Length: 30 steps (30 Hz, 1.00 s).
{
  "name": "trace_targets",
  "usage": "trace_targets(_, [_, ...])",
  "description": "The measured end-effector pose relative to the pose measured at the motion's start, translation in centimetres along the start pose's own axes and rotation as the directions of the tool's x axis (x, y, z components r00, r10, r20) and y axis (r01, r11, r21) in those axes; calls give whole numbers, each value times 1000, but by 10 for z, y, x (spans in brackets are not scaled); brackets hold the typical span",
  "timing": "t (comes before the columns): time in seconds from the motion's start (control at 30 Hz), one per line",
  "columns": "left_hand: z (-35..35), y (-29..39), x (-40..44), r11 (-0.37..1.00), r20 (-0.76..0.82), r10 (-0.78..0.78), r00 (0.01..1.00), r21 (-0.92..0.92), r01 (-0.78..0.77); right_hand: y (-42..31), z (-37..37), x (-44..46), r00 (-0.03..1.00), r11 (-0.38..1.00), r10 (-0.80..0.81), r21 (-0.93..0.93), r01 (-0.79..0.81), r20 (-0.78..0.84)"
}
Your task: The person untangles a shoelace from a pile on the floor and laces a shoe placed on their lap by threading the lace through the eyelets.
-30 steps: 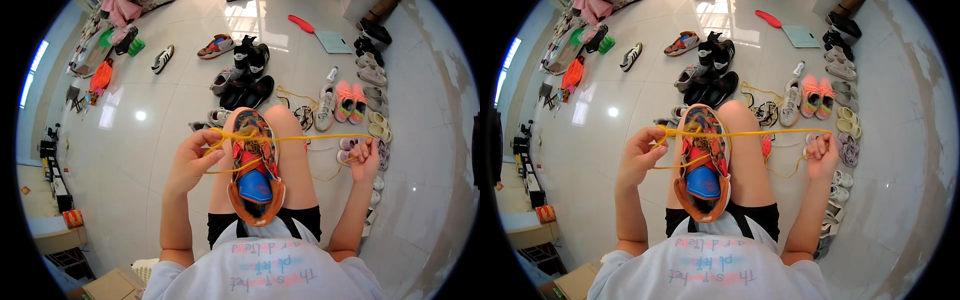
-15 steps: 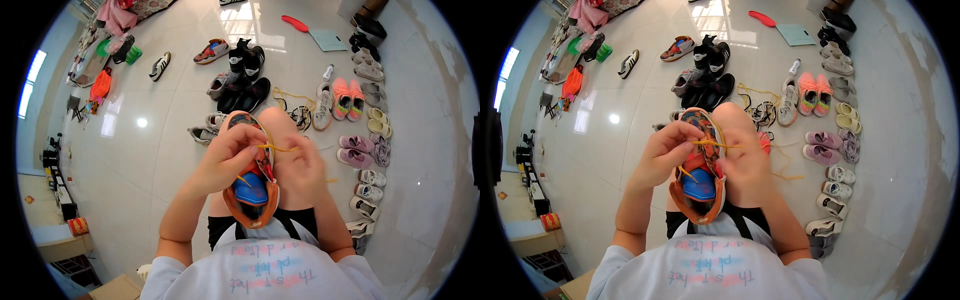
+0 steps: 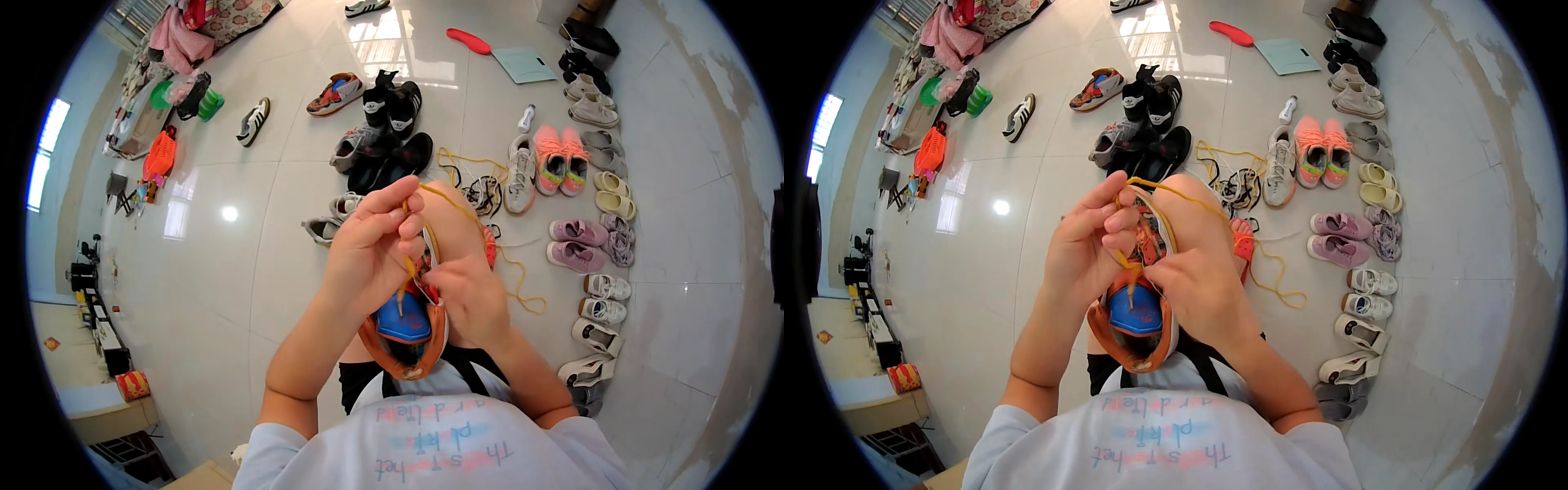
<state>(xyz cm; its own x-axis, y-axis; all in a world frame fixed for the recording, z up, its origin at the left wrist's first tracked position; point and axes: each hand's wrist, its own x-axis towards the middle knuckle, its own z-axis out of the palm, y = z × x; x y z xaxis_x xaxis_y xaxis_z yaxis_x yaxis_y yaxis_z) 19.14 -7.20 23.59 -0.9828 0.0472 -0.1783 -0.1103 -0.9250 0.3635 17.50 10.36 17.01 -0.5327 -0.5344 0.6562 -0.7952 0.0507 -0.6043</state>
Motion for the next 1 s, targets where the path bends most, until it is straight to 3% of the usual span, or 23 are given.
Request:
trace_targets(0.03, [3,0,1,1000,0,0,1000,0,0,-5,2,2,1000,1000,1,0,-1,0])
trace_targets(0.07, [7,1,4,999,35,-29,999,-24,30,-15,6,3,970,973,196,90,-210,144])
trace_targets(0.13, [9,0,9,997,70,-55,996,-50,58,-30,7,14,881,896,364,145,-420,302])
trace_targets(0.2, [8,0,15,994,52,-68,996,-80,72,-35,4,25,865,950,277,16,-312,418])
trace_targets(0.23, [5,1,16,994,54,-65,996,-80,69,-33,5,21,866,951,274,16,-309,418])
trace_targets(0.3, [-3,6,19,997,55,-24,998,-74,28,-29,8,14,963,978,177,76,-195,205])
trace_targets(0.33, [-5,7,19,997,56,-23,998,-74,27,-29,7,13,963,978,176,75,-195,205])
trace_targets(0.4, [-7,8,17,999,28,-44,999,-9,44,-32,3,13,982,983,182,-20,-181,44])
trace_targets(0.53, [-1,2,18,997,-9,-82,997,15,82,-29,6,19,937,929,346,-150,-338,37])
trace_targets(0.6, [-2,0,20,995,18,-84,996,54,83,-20,9,14,955,966,251,27,-258,160])
trace_targets(0.63, [-2,1,21,995,20,-85,996,52,83,-19,9,13,954,966,252,24,-259,160])
trace_targets(0.7, [-2,3,24,967,41,-147,988,219,134,-19,11,12,868,860,441,172,-481,227])
trace_targets(0.73, [0,2,23,966,45,-149,988,218,136,-18,12,10,869,860,442,168,-481,224])
trace_targets(0.77, [2,0,21,846,9,-26,1000,534,17,-16,14,6,825,763,546,319,-562,147])
trace_targets(0.8, [3,-2,19,611,18,104,994,788,-78,-14,16,3,757,643,648,471,-604,87])
trace_targets(0.83, [-8,0,18,312,141,166,976,931,-187,-13,18,2,755,642,650,470,-605,84])
trace_targets(0.9, [-17,0,7,281,92,78,993,953,-111,-11,24,1,584,286,809,824,-489,66])
trace_targets(0.97, [-25,-1,-4,195,-6,-103,995,980,26,-7,26,-1,598,305,801,840,-449,28])
trace_targets(1.0, [-26,-4,-9,195,-5,-103,995,981,25,-5,27,-2,613,322,790,853,-411,-3])
